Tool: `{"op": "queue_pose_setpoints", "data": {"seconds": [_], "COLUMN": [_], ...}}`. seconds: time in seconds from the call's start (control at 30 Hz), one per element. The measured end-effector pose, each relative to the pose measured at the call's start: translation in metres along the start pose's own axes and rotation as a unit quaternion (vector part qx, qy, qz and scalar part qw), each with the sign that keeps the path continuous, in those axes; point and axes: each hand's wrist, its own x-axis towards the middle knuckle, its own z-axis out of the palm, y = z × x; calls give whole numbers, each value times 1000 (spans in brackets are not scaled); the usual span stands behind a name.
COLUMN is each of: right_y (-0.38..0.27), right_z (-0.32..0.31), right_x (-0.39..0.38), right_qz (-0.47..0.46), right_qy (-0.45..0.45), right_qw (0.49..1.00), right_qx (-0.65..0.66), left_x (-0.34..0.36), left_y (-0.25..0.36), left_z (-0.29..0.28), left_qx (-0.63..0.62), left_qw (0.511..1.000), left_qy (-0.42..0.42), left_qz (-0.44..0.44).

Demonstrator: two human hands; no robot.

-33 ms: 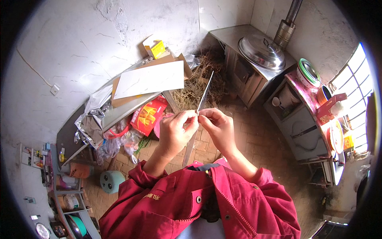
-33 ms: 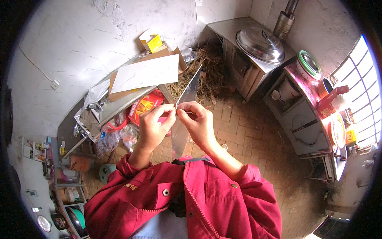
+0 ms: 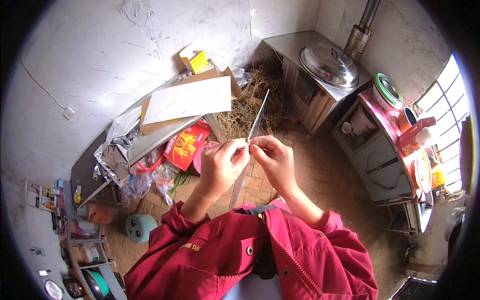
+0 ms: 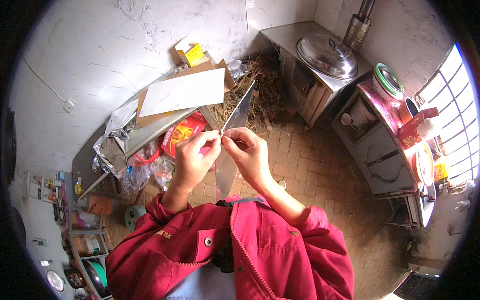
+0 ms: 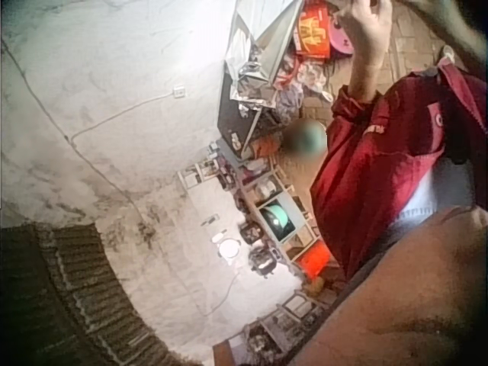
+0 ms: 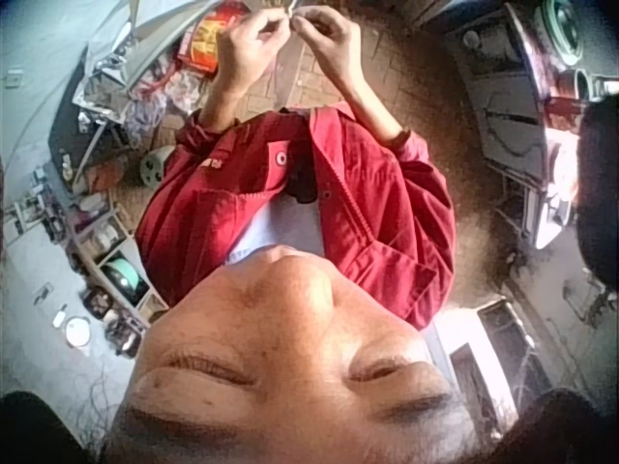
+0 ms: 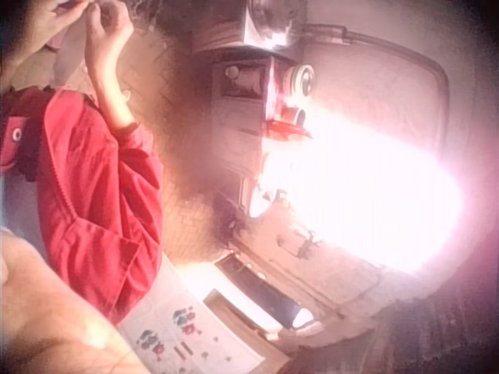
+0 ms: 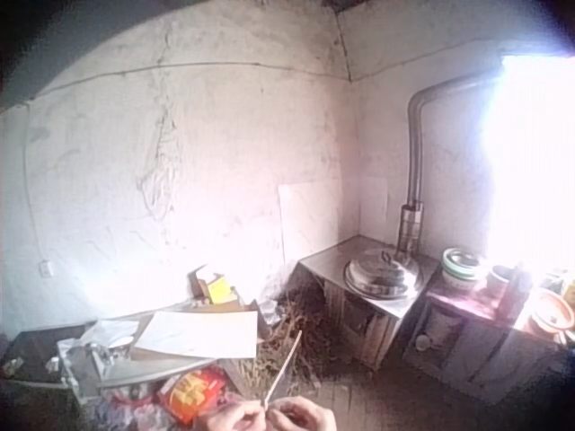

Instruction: The person removes a white wall tile from a metal stovepipe, then handles a thin metallic strip and a larger foil-backed tile. The person places a white tile onto the wall above the stove and presses it into position.

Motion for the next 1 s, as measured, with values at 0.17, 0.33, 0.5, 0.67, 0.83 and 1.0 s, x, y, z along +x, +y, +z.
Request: {"op": "queue_pose_setpoints", "data": {"seconds": [0.17,0.33,0.5,0.67,0.83,1.0], "right_y": [-4,-2,5,10,-2,-1], "right_z": [3,3,2,2,4,3], "right_x": [0,0,1,0,-5,-8], "right_qz": [-11,-20,16,16,-49,-32], "right_qy": [14,19,14,16,11,15], "right_qw": [999,999,999,997,999,999], "right_qx": [-34,-34,41,72,-10,27], "left_x": [-3,-4,-5,-5,-6,-7], "left_y": [-1,-1,-2,-1,4,6], "left_z": [2,4,5,6,3,3], "left_qx": [19,28,29,10,20,42], "left_qw": [1000,1000,1000,1000,1000,999], "left_qy": [-17,-9,-7,-1,-9,-7], "left_qz": [5,3,-1,7,-9,1]}}
